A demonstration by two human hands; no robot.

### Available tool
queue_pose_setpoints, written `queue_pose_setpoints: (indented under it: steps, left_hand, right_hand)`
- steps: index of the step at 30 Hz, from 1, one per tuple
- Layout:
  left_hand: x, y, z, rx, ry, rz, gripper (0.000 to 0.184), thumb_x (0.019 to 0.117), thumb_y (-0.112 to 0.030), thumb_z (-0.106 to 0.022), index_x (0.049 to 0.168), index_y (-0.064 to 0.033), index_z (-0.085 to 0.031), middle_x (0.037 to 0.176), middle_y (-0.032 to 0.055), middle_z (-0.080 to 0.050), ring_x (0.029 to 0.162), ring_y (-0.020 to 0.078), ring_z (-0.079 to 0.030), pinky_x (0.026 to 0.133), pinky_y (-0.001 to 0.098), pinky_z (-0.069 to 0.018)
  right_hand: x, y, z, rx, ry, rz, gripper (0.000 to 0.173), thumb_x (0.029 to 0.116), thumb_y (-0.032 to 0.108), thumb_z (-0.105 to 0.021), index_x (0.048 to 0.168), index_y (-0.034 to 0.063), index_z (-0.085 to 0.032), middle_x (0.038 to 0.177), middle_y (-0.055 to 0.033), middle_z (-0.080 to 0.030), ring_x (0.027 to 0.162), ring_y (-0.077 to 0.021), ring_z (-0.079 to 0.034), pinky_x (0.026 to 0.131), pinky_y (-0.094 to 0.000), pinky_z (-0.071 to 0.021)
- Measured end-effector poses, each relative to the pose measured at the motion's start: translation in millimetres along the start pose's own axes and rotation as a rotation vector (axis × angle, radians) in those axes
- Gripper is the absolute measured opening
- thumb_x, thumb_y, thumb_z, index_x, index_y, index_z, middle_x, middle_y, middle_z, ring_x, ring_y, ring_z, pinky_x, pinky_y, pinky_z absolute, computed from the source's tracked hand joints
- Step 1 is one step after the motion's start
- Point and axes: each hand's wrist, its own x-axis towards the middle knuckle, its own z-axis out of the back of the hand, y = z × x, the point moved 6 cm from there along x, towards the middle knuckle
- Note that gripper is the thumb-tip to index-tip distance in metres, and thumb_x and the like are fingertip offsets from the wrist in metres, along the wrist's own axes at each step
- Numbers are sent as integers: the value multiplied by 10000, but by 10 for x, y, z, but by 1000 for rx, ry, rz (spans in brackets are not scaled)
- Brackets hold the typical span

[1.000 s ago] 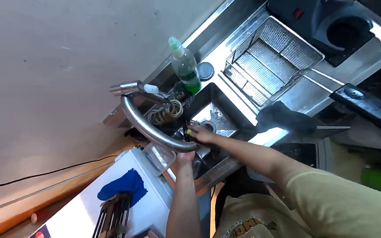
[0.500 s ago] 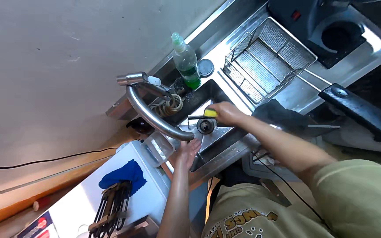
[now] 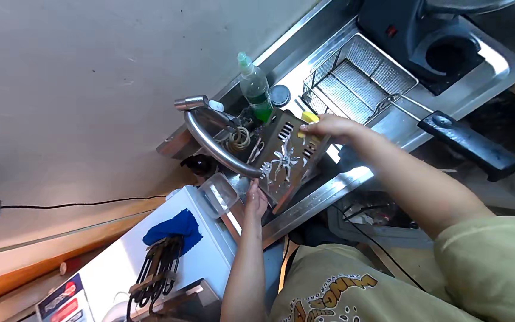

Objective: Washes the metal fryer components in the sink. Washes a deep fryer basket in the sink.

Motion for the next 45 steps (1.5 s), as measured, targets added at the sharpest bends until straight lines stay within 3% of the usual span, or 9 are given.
queue_pose_setpoints:
  steps: [3, 6, 12, 17, 22, 31, 35, 39, 45]
  left_hand:
    - [-80, -52, 23, 99, -92, -56, 349, 1110, -221, -403, 1413, -53, -444, 1089, 124, -640, 889, 178, -659, 771, 344, -583]
    - [-92, -130, 116, 320, -142, -61, 286, 1108, -181, -418, 1303, -3, -529, 944, 87, -645, 761, 116, -636, 688, 269, -559]
    - [-370, -366, 111, 509, -106, -45, 224, 1090, -116, -437, 1150, 15, -608, 920, 57, -628, 788, 84, -603, 737, 243, -528]
    - [-522, -581, 104, 498, -185, -52, 268, 1089, -158, -482, 1299, -9, -554, 1006, 115, -649, 822, 144, -644, 741, 302, -562]
    - [-501, -609, -27, 590, -71, -246, 410, 1100, -242, -477, 1468, -62, -472, 1318, 159, -627, 1127, 218, -647, 963, 425, -549]
    - [-522, -663, -204, 714, -127, -206, 352, 1098, -198, -464, 1402, -29, -516, 1293, 179, -629, 1121, 252, -623, 946, 454, -519]
    - [-501, -714, -234, 798, -129, -242, 360, 1094, -211, -458, 1396, -19, -500, 1214, 200, -631, 1023, 272, -623, 865, 468, -522]
    - [-560, -685, -295, 816, -118, -239, 387, 1089, -275, -453, 1409, -63, -502, 1263, 187, -622, 1057, 280, -620, 857, 488, -523]
    - [-531, -713, -103, 788, -156, -263, 433, 1110, -304, -440, 1458, -47, -459, 1367, 202, -587, 1206, 300, -594, 1005, 509, -488]
  right_hand:
    - [8, -264, 14, -105, 19, -13, 401, 1052, 308, -610, 1278, -22, -582, 1052, -153, -673, 922, -224, -667, 870, -443, -564]
    - [-77, -305, 83, -449, 20, 27, 483, 1044, 372, -626, 1264, -58, -618, 1150, -268, -677, 1096, -398, -660, 998, -624, -484]
    - [-327, 6, 18, -477, 133, 84, 561, 1080, 318, -525, 1543, 52, -355, 1300, -266, -621, 1181, -393, -623, 1022, -596, -470]
    - [-344, 415, -12, -607, 225, 239, 468, 999, 244, -711, 1353, 12, -511, 1162, -198, -684, 1023, -301, -689, 950, -519, -542]
    - [-192, 83, -690, -859, 6, 308, 303, 942, 237, -729, 1135, 4, -706, 1105, -262, -691, 1069, -464, -665, 908, -707, -516]
    - [-342, 105, -1335, -527, 166, 602, 171, 924, 113, -717, 1067, 19, -735, 974, -167, -725, 915, -307, -703, 849, -562, -571]
    - [-574, 688, -1180, -544, -48, 842, 225, 973, 113, -635, 1156, -7, -688, 1189, -160, -689, 1055, -264, -688, 942, -463, -571]
    - [-333, 504, -1417, -766, 30, 1160, 139, 946, 44, -652, 1075, 16, -694, 1317, -152, -662, 1179, -320, -656, 1013, -463, -555]
    - [-241, 303, -805, -785, -102, 738, 254, 967, 112, -628, 1193, 4, -668, 1228, -190, -660, 1110, -358, -667, 962, -574, -550]
